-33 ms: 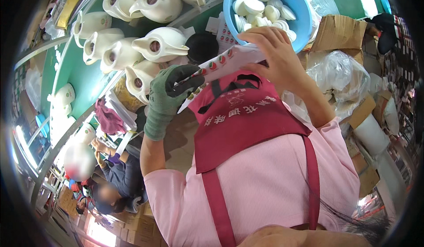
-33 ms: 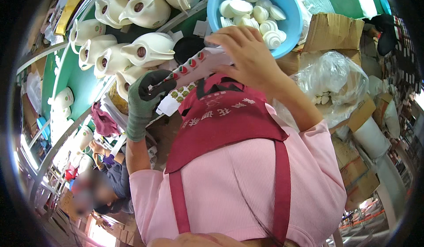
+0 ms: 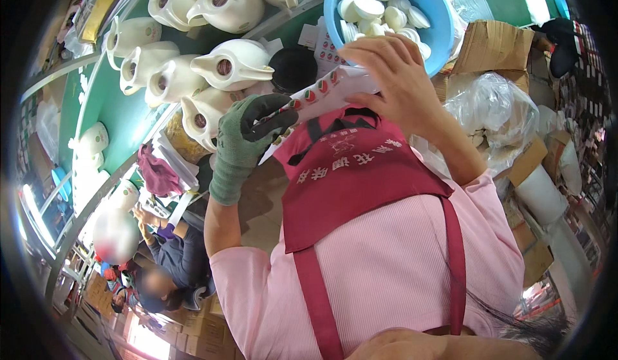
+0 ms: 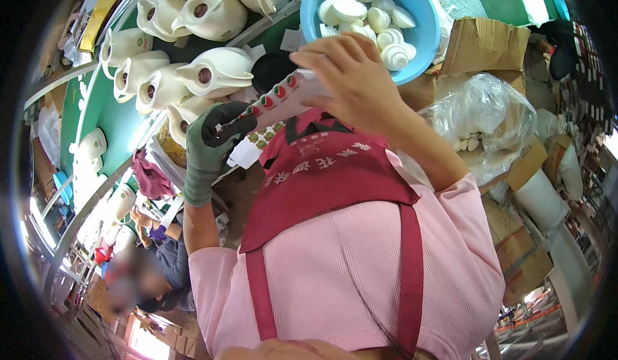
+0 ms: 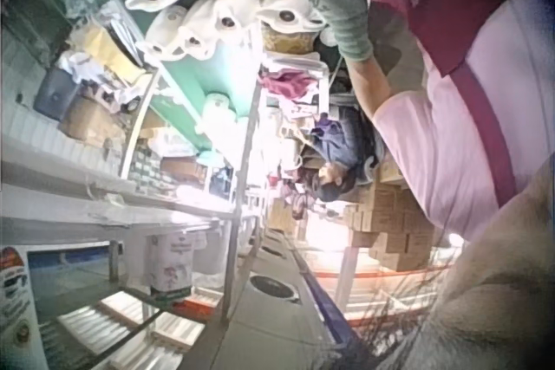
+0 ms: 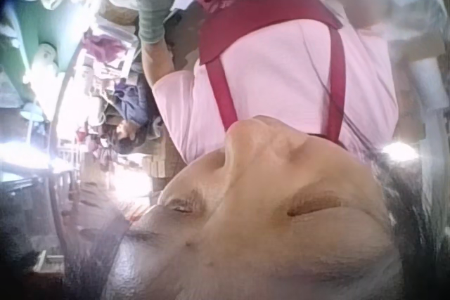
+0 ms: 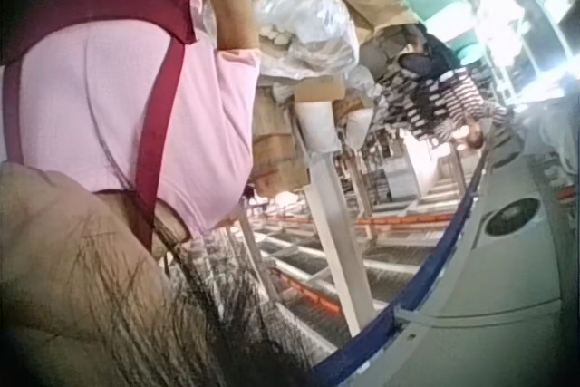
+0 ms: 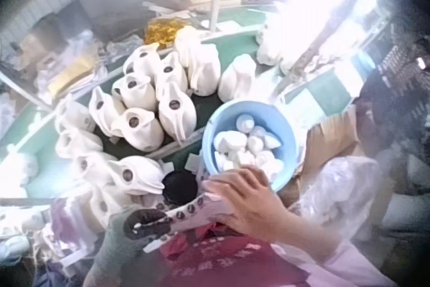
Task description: The person assembles white ceramic pitchers by picking up each body, applying a small sticker to the side, and inserting a white plastic stopper into the spout. The finished pitchers are placed on a green conveyor belt. The person repeats this process for multiple units.
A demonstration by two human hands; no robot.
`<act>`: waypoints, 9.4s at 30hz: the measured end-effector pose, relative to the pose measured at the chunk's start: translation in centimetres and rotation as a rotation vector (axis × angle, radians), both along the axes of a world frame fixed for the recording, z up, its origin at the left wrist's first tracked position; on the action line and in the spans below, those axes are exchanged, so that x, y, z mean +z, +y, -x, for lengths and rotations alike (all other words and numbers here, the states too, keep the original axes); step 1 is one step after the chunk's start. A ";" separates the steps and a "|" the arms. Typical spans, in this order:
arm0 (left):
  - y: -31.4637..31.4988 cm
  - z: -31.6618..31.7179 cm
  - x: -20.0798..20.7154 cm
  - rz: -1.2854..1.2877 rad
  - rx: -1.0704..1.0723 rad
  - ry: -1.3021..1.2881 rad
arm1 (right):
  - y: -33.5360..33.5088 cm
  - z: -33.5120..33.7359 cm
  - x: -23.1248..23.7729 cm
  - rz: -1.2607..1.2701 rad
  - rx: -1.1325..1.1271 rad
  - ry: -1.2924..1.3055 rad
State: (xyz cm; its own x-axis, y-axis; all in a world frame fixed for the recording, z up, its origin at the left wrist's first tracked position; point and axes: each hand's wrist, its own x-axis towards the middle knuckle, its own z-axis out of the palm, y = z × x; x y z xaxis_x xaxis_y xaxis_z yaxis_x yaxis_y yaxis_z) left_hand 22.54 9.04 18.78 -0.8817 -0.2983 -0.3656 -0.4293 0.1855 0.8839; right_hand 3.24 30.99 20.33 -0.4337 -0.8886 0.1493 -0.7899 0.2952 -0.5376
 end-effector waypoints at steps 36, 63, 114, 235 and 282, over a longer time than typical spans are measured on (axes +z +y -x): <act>0.0 0.4 -0.9 -0.490 0.043 -0.203 | -1.6 -4.1 -2.3 0.176 0.056 -0.002; 1.7 -0.8 3.8 0.985 -0.298 0.669 | 0.9 -2.9 -0.6 0.378 0.163 0.016; 0.3 1.4 2.0 -0.401 -0.143 -0.417 | 0.3 -3.1 -0.8 0.075 0.184 -0.260; 4.6 13.9 0.7 -0.616 0.022 0.020 | 1.8 2.3 -2.6 0.558 -0.570 -1.535; 8.4 10.0 0.8 -0.378 0.273 0.290 | 1.8 0.3 -2.1 0.569 -0.515 -1.490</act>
State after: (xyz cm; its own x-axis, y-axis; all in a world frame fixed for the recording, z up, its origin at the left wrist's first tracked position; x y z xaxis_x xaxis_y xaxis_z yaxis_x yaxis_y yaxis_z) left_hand 12.55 17.46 19.62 -0.8712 -0.4256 -0.2446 -0.1458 -0.2515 0.9568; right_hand 2.92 32.83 18.21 -0.6922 -0.5995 -0.4018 0.5844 -0.1388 -0.7995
